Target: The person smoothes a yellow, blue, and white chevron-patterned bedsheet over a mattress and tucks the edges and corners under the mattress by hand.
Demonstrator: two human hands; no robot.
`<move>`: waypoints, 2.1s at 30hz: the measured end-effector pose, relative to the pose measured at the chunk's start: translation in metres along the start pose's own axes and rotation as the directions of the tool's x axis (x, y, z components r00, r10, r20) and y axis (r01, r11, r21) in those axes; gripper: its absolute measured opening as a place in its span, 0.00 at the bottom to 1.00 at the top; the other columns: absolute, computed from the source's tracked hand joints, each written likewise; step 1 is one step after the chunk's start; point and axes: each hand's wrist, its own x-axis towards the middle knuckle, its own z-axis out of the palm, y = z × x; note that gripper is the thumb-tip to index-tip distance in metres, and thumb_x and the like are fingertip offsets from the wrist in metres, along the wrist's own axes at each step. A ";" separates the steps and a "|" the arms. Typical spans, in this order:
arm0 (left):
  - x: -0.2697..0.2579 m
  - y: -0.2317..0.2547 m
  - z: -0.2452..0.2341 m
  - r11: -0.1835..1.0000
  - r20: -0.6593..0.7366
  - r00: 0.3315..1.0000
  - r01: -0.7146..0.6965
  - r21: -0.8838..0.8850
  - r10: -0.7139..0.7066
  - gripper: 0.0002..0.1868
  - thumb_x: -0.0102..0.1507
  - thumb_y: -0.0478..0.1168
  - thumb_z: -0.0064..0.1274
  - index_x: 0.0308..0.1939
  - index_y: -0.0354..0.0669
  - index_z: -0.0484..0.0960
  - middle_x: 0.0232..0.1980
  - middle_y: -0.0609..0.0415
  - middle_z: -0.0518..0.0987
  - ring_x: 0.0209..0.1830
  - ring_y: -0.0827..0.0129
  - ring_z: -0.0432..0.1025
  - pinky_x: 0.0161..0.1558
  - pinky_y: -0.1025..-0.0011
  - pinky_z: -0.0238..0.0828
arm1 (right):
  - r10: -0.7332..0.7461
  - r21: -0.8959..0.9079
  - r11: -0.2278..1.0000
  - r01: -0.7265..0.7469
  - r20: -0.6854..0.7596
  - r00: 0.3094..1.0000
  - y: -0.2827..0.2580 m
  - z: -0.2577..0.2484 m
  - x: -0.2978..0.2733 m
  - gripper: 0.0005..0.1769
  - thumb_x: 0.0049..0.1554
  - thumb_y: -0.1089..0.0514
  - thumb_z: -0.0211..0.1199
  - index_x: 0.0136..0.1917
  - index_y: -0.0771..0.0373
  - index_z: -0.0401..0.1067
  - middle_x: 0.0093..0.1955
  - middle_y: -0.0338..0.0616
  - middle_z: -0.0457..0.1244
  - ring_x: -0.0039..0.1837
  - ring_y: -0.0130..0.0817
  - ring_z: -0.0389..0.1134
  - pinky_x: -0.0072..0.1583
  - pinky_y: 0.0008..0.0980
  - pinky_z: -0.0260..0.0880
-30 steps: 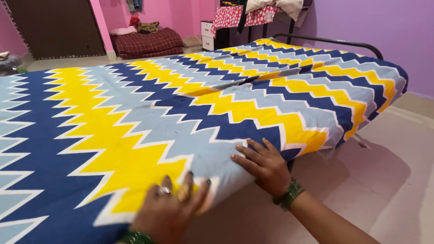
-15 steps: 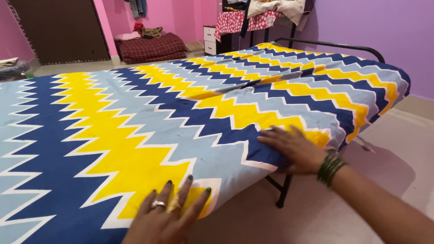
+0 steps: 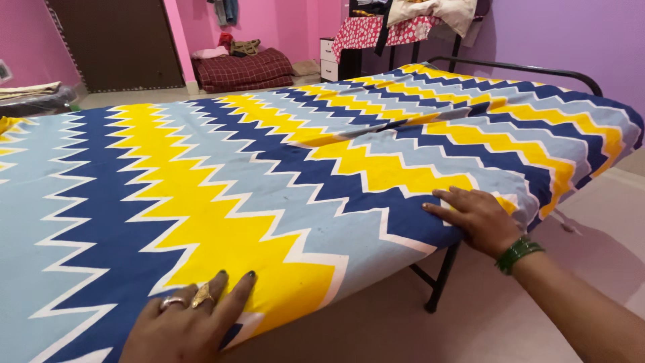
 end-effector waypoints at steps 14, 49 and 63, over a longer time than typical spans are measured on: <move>0.000 -0.005 0.004 0.974 -0.067 0.982 -0.185 -0.132 0.177 0.34 0.64 0.74 0.45 0.69 0.69 0.67 0.73 0.41 0.65 0.69 0.40 0.63 0.61 0.42 0.60 | 0.230 0.221 0.870 -0.441 0.608 0.760 -0.007 -0.063 0.042 0.36 0.57 0.38 0.55 0.78 0.31 0.56 0.85 0.34 0.46 0.83 0.37 0.47 0.78 0.38 0.47; 0.047 0.032 -0.105 0.904 0.543 0.786 -0.045 -0.426 0.296 0.46 0.61 0.71 0.41 0.80 0.80 0.40 0.86 0.56 0.33 0.85 0.55 0.32 0.77 0.41 0.32 | 0.076 0.153 0.947 -0.282 0.747 0.661 -0.126 0.024 0.172 0.42 0.62 0.27 0.34 0.84 0.40 0.37 0.88 0.32 0.29 0.86 0.32 0.32 0.80 0.56 0.33; 0.004 -0.012 -0.115 0.956 0.647 0.733 -0.015 -0.293 0.210 0.54 0.60 0.68 0.50 0.81 0.70 0.34 0.86 0.55 0.35 0.86 0.63 0.37 0.80 0.55 0.38 | -0.224 0.444 0.892 -0.079 0.588 0.777 -0.228 0.015 0.179 0.37 0.64 0.33 0.41 0.82 0.47 0.46 0.86 0.42 0.38 0.84 0.44 0.37 0.77 0.53 0.42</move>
